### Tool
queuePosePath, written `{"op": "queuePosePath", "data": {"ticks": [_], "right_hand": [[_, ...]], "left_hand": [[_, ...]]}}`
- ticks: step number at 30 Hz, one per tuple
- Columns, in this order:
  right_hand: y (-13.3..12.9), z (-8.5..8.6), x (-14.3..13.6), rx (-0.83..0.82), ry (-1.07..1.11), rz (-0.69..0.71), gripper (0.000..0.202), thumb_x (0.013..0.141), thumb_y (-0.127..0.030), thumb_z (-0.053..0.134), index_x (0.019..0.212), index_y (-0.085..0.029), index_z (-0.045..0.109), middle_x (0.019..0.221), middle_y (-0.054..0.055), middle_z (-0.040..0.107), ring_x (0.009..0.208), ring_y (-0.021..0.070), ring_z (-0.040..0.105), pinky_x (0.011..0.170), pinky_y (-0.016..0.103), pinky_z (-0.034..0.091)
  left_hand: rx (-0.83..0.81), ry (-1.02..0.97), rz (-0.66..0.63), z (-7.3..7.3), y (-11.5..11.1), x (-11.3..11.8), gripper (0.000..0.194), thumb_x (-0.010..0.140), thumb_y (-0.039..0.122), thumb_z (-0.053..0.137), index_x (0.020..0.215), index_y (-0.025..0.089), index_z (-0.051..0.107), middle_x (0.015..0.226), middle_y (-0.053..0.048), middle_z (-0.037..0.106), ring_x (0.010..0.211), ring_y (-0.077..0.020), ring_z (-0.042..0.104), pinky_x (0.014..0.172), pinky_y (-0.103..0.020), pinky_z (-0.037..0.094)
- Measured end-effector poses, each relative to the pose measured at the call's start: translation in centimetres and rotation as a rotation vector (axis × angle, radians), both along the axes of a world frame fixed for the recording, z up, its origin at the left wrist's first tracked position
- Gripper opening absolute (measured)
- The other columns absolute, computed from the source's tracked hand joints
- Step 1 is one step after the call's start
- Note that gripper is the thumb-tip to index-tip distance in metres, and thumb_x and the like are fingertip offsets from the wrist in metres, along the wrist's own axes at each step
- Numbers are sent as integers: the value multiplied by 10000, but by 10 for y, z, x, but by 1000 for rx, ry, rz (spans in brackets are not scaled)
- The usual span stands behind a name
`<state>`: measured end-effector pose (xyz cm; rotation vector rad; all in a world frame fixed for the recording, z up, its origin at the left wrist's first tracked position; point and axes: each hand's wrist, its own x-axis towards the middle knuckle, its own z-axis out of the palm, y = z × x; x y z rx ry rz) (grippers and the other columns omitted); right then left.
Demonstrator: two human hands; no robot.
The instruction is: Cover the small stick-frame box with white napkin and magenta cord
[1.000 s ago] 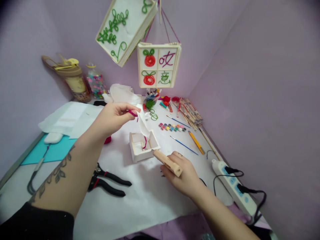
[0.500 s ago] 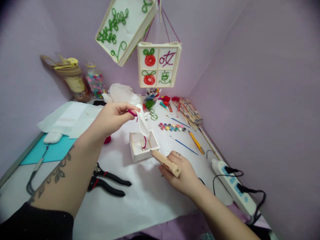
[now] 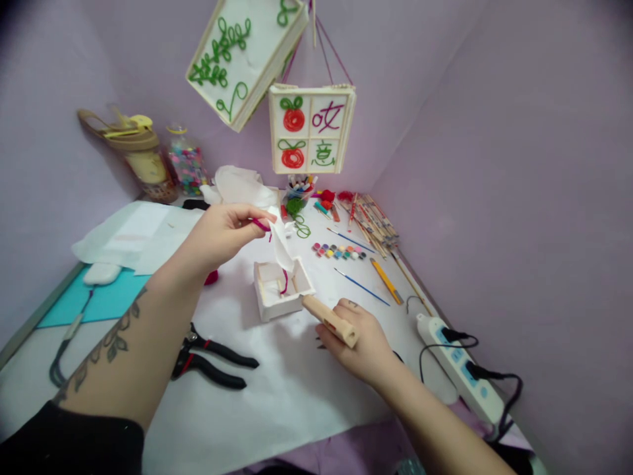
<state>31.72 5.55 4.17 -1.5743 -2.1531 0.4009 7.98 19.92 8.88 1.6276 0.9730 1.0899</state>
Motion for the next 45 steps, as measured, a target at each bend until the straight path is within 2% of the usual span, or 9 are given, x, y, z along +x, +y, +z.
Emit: {"op": "queuePosePath", "data": {"ticks": [9, 23, 31, 37, 45], "right_hand": [[-1, -6, 6, -11, 27, -39, 283, 886, -329, 540, 644, -224, 437, 619, -8, 513, 528, 135, 516, 489, 267, 380], [0, -6, 11, -8, -25, -53, 283, 892, -333, 521, 644, -219, 448, 619, -1, 508, 533, 140, 509, 502, 275, 368], [-3, -5, 14, -42, 29, -58, 298, 901, -359, 532, 651, -211, 460, 638, -4, 503, 536, 127, 509, 513, 274, 381], [0, -8, 14, -32, -4, -95, 308, 891, -365, 520, 638, -224, 416, 623, -7, 483, 531, 134, 500, 504, 280, 372], [-2, -8, 15, -15, -33, -86, 301, 905, -365, 506, 650, -222, 435, 637, -1, 498, 545, 138, 509, 515, 283, 376]], "left_hand": [[6, 7, -3, -1, 1, 0, 174, 765, 280, 672, 852, 148, 745, 840, -62, 749, 774, -168, 670, 742, -295, 536], [4, 8, -7, -1, 1, 0, 171, 774, 268, 667, 856, 136, 739, 860, -70, 751, 778, -170, 675, 741, -296, 538], [-2, 12, 4, 0, 0, 1, 174, 775, 260, 666, 867, 133, 742, 870, -68, 754, 775, -169, 677, 751, -301, 540], [-8, 6, 4, 0, 0, 0, 179, 773, 262, 670, 866, 127, 741, 864, -76, 752, 769, -167, 670, 745, -300, 535], [3, 5, 3, 0, 1, 0, 171, 772, 261, 671, 858, 133, 744, 849, -69, 751, 760, -164, 667, 734, -294, 531]]}}
